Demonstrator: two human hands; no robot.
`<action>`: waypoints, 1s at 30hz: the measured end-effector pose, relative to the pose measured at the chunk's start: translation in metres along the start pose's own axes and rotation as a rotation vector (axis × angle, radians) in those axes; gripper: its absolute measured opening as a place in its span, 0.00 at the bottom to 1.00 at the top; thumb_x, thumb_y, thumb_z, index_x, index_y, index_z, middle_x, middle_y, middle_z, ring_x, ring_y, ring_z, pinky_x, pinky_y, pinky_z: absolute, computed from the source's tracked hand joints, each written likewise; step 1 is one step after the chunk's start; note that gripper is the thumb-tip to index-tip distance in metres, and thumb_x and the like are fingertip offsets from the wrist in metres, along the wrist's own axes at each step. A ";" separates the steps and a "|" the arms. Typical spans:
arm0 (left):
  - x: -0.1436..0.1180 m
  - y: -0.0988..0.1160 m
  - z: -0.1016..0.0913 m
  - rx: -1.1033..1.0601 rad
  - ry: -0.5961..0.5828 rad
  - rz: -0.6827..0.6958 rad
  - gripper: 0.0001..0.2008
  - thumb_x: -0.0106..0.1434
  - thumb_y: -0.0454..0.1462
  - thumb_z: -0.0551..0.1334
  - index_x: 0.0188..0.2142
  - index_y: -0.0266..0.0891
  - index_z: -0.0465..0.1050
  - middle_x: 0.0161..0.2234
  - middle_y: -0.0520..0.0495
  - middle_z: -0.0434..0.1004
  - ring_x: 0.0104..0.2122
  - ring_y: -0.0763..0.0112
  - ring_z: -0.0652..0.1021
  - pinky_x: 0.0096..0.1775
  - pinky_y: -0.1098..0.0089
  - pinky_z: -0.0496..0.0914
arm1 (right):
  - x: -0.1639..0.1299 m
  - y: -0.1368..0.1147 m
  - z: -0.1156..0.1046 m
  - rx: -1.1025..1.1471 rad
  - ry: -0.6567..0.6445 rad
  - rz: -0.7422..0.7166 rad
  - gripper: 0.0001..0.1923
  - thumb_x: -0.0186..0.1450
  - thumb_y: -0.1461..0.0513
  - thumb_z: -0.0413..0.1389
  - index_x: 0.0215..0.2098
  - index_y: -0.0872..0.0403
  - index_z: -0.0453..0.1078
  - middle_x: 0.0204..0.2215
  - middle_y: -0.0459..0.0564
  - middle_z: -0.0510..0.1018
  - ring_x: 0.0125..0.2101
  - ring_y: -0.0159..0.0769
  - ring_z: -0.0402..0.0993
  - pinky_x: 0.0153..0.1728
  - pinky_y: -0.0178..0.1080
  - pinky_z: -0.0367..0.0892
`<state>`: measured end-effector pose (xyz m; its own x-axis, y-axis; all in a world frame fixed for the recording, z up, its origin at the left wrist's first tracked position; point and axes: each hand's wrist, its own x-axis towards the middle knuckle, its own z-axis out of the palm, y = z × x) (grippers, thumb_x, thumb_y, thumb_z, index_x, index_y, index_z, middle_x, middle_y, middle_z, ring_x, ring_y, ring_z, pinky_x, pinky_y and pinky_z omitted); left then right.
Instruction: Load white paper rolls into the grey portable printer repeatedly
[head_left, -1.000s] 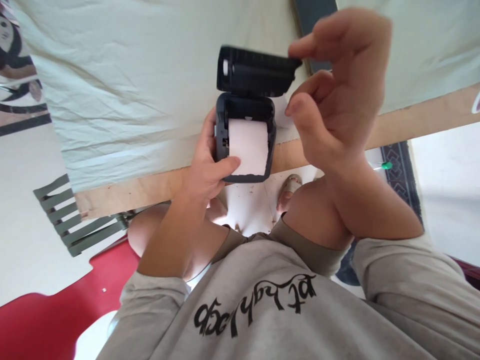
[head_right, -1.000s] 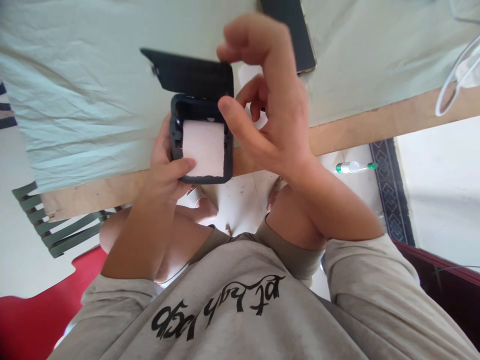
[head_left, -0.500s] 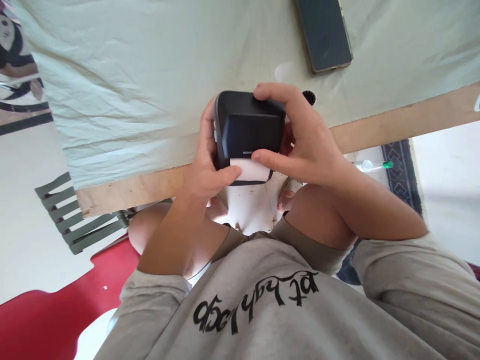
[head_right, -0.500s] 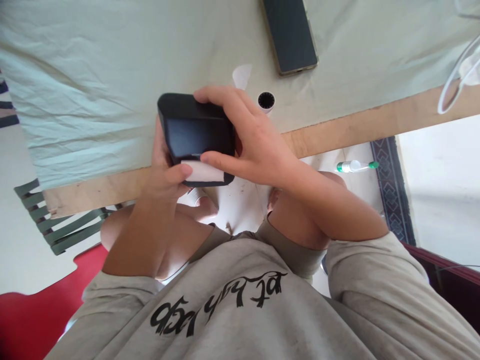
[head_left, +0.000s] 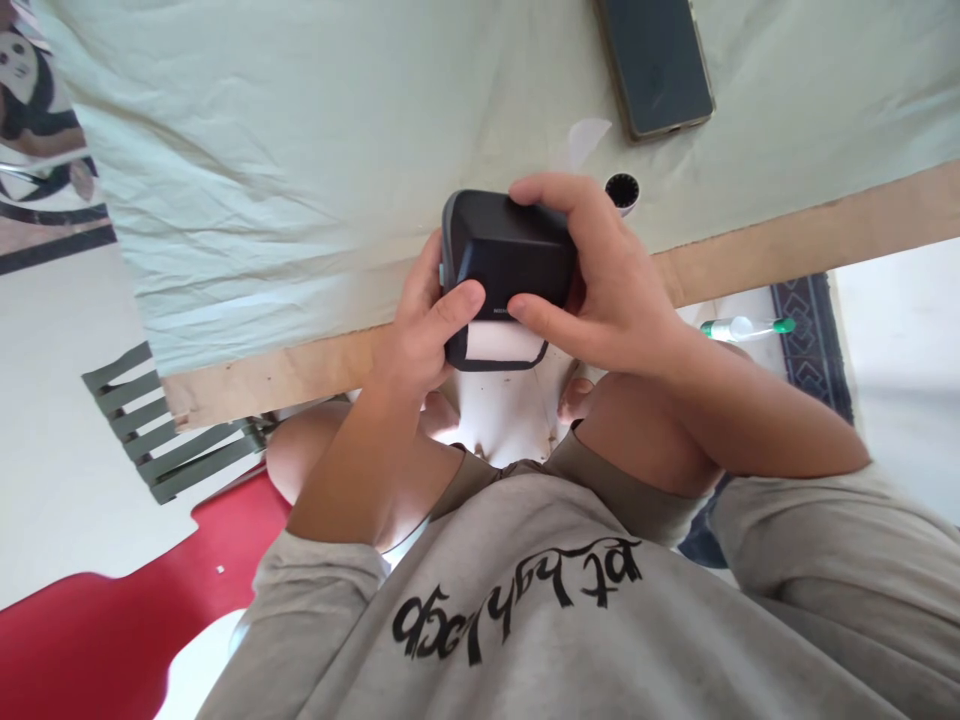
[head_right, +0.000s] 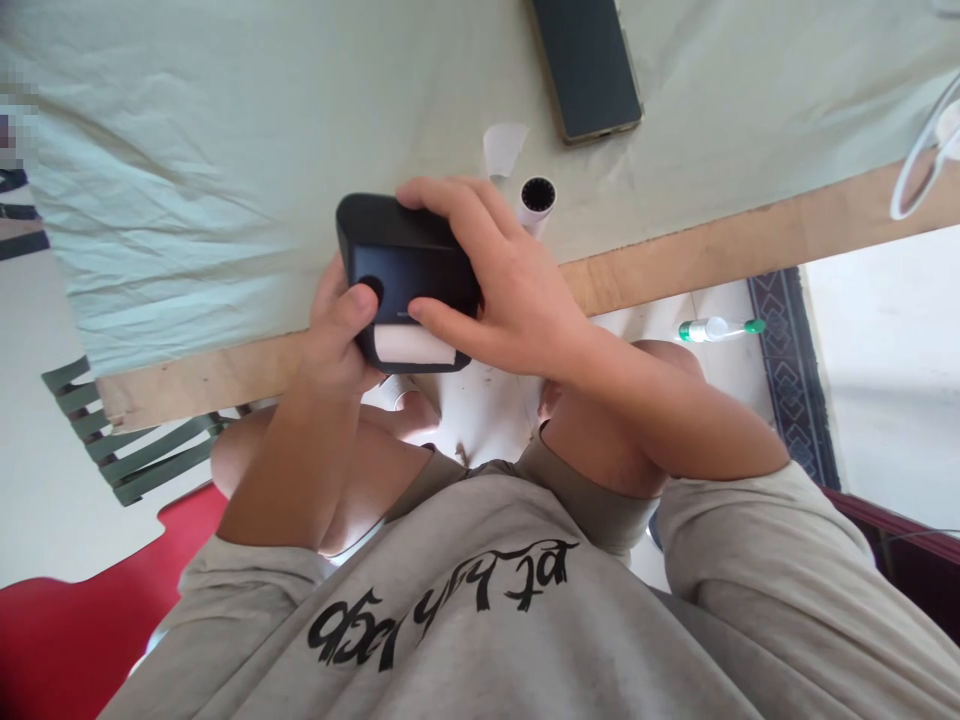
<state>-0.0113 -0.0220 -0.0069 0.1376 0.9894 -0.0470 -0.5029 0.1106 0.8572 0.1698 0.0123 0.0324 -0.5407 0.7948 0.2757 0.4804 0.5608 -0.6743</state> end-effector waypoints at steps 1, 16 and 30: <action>0.000 0.000 -0.001 -0.001 -0.014 0.002 0.17 0.62 0.45 0.68 0.48 0.44 0.75 0.41 0.44 0.80 0.49 0.54 0.81 0.26 0.71 0.71 | -0.001 0.000 0.000 -0.029 0.004 -0.013 0.27 0.66 0.52 0.55 0.61 0.44 0.56 0.59 0.53 0.69 0.58 0.48 0.68 0.58 0.56 0.70; 0.005 -0.001 0.000 0.043 0.073 0.002 0.19 0.60 0.47 0.67 0.49 0.48 0.74 0.43 0.46 0.79 0.57 0.53 0.76 0.46 0.62 0.77 | 0.001 0.000 0.004 -0.054 -0.039 0.039 0.26 0.70 0.52 0.51 0.64 0.45 0.56 0.62 0.54 0.64 0.63 0.48 0.64 0.61 0.53 0.68; 0.009 -0.004 -0.002 -0.023 0.178 -0.004 0.15 0.69 0.49 0.58 0.41 0.43 0.78 0.40 0.48 0.82 0.48 0.61 0.80 0.51 0.62 0.74 | -0.005 0.005 0.002 -0.083 0.027 -0.054 0.29 0.68 0.50 0.52 0.64 0.46 0.56 0.65 0.55 0.62 0.66 0.49 0.59 0.60 0.53 0.71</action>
<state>-0.0098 -0.0133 -0.0119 -0.0129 0.9898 -0.1420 -0.5227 0.1144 0.8448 0.1734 0.0104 0.0258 -0.5488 0.7681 0.3298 0.5069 0.6196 -0.5993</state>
